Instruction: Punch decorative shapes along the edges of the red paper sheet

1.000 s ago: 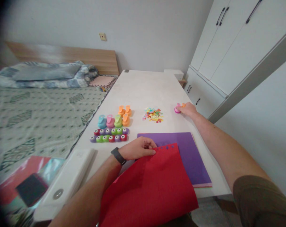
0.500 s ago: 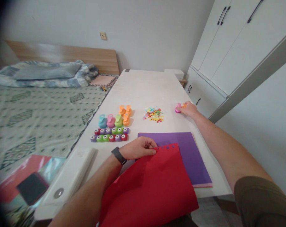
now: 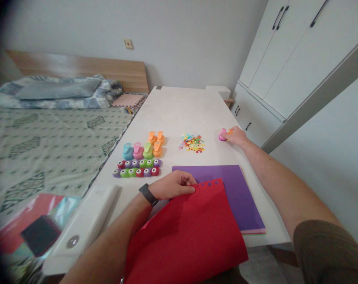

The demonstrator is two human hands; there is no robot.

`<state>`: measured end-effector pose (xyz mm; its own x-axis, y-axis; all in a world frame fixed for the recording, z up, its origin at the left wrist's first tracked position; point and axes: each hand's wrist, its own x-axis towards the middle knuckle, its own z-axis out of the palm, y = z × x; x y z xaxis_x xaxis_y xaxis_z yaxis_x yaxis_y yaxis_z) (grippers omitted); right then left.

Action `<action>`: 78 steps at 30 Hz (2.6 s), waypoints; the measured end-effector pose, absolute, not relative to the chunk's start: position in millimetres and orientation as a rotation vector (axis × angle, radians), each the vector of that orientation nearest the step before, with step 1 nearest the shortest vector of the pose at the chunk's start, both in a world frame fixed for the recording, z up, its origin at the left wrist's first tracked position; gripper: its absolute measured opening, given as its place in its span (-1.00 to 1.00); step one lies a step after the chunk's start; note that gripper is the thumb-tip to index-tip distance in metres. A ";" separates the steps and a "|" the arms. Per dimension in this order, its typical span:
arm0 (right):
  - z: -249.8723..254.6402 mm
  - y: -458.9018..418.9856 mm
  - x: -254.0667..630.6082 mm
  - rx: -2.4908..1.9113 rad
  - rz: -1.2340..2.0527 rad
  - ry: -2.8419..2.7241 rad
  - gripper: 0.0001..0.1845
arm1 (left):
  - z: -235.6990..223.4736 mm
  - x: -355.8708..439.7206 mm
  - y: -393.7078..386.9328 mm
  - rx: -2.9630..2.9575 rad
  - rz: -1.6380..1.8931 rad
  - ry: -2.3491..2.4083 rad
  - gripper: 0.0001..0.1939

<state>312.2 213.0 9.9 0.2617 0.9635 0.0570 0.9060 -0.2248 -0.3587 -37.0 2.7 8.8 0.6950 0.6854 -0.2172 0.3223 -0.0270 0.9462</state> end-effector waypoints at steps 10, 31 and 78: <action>10.6 212.9 310.5 -2.213 0.263 -1.727 -0.18 | 9.3 -37.8 2.6 1.651 0.349 0.844 -0.70; 10.7 210.1 308.2 -2.193 0.298 -1.702 -0.22 | 9.0 -37.8 3.6 1.673 0.346 0.859 -0.70; 70.2 198.4 24.9 -1.413 0.399 -2.450 -0.35 | 11.2 -37.8 2.2 1.643 0.380 0.847 -0.74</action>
<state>24.9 198.4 70.2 -0.4802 0.8707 0.1062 0.7922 0.4825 -0.3737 -37.8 2.2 11.2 0.6827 0.7037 -0.1966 0.3205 -0.0467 0.9461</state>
